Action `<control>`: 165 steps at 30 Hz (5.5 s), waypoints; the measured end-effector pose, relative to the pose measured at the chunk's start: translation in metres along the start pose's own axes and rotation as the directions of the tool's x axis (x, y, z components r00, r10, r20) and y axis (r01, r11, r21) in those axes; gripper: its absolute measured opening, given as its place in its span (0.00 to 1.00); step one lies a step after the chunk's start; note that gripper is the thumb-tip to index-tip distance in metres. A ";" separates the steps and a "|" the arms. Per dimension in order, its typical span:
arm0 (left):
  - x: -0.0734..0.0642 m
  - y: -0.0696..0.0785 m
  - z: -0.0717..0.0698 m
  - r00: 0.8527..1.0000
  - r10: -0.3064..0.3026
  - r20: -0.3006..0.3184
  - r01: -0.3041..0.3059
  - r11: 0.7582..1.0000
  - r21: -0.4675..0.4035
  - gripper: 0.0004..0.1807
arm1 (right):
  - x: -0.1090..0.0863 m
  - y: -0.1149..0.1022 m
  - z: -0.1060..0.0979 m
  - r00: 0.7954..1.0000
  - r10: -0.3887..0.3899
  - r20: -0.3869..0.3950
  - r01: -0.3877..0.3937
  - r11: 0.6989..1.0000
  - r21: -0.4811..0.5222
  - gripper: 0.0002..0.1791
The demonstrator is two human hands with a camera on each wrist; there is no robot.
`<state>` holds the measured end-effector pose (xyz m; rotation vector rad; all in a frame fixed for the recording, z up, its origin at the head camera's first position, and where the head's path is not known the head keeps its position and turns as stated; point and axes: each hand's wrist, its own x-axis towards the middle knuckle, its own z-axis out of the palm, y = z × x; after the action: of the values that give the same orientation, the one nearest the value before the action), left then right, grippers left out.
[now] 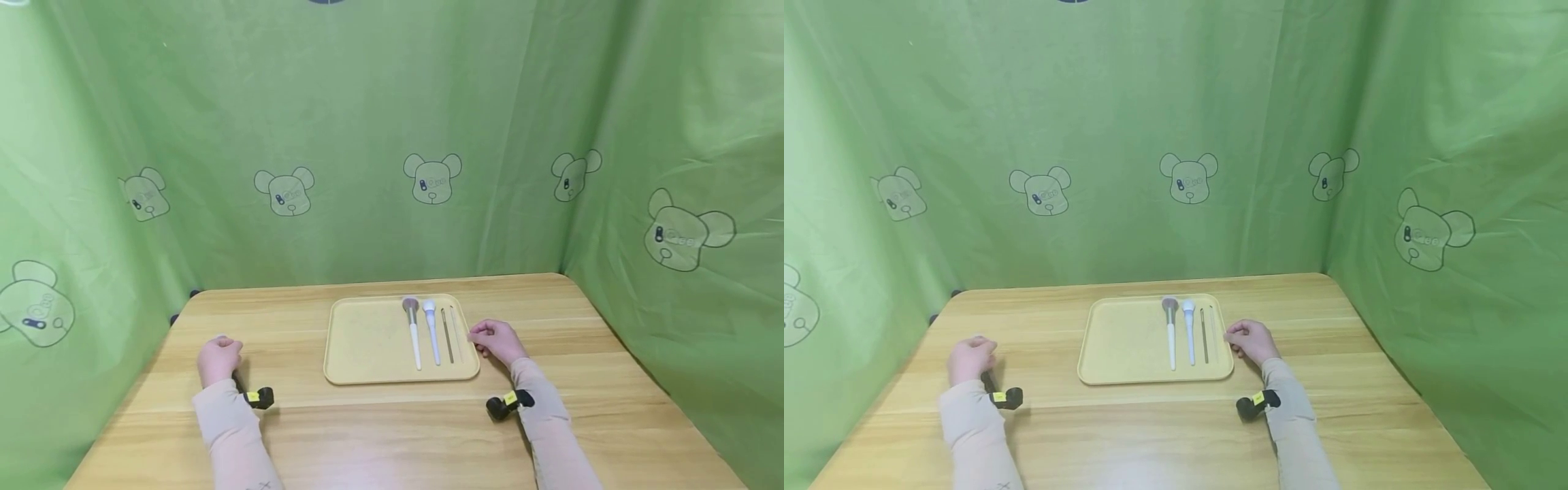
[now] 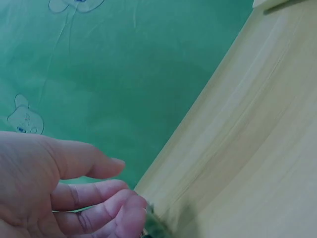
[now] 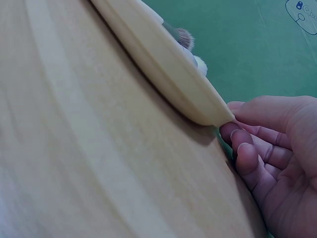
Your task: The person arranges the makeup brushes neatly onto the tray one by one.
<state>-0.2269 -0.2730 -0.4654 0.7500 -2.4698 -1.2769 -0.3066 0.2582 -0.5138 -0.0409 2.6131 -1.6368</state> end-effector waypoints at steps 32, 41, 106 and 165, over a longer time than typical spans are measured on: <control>-0.004 -0.006 -0.008 0.994 -0.102 -0.046 0.106 0.992 0.075 0.11 | 0.001 0.001 0.001 1.000 0.009 -0.001 -0.009 1.000 0.003 0.14; -0.004 -0.003 -0.003 0.998 0.005 -0.061 0.007 0.979 0.203 0.11 | 0.001 -0.001 0.000 1.000 0.006 0.001 -0.006 1.000 -0.003 0.14; -0.007 0.016 0.016 0.997 -0.048 0.052 0.046 0.998 0.040 0.15 | 0.001 0.000 0.000 1.000 0.003 0.007 -0.003 1.000 0.005 0.15; -0.063 0.127 0.129 0.937 0.244 0.250 -0.248 0.969 -0.017 0.19 | 0.000 -0.003 0.000 1.000 0.017 0.007 -0.017 1.000 0.002 0.14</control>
<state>-0.2733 -0.0891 -0.4369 0.2802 -2.6677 -1.3281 -0.3066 0.2575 -0.5111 -0.0240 2.5989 -1.6312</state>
